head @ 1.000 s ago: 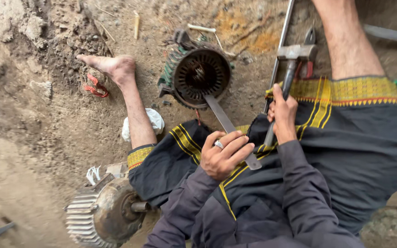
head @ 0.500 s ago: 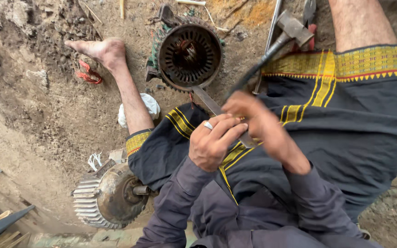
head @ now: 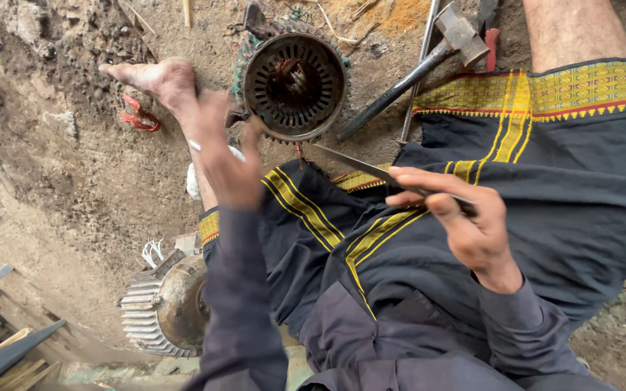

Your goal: The person sits on the ground and works on a motor stator, using a hammer and a metal file to tap and shape the internal components. The person handles copper wire and adjusts the stator while surrounded by tools.

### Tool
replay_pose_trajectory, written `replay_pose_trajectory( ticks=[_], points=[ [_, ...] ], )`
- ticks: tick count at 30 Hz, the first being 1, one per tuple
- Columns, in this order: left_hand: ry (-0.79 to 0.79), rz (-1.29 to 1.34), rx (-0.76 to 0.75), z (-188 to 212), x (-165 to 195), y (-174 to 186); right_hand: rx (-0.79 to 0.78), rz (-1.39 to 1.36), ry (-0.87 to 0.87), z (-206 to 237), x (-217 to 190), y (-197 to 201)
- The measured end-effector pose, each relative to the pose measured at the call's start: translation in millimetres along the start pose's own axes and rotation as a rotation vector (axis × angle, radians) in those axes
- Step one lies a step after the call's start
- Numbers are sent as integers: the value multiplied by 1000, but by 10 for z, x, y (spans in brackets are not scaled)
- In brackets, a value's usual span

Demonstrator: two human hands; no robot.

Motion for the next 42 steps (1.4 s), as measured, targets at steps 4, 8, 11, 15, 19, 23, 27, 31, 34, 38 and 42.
replay_pose_trajectory(
  ticks=[4,8,11,15,19,23,27,31,34,38,42],
  points=[
    [174,-127,-37,1,-884,-519,-27,180,178,0,-65,-153],
    [337,141,-10,437,-1203,-722,44,172,207,-1,19,-259],
    [440,139,-59,708,-1209,-655,111,174,165,111,159,-195],
    [469,193,-25,858,-1122,-586,219,382,-83,125,633,-14],
    [446,219,2,879,-1115,-592,386,101,-298,-186,1173,131],
    [492,186,-10,840,-1108,-613,580,325,-100,-239,1131,176],
    [404,67,21,824,-896,-633,538,503,118,-272,876,-207],
    [363,7,49,992,-621,-683,343,586,155,-692,845,-741],
    [299,23,113,1144,-344,-741,255,716,284,-1080,909,-1070],
    [268,-82,82,1194,139,-942,288,861,442,-1565,986,-1236],
    [268,-8,39,1015,580,-963,305,1020,368,-1848,790,-843]
  ],
)
Point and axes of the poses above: each hand's wrist, its own z-axis away from the middle knuckle, its own y-axis out of the back of the hand, x = y × z, the point moved 5 cm from there along -z, towards the middle knuckle, and after that the axes turned 11 degrees about x, right-handed, at the moved point
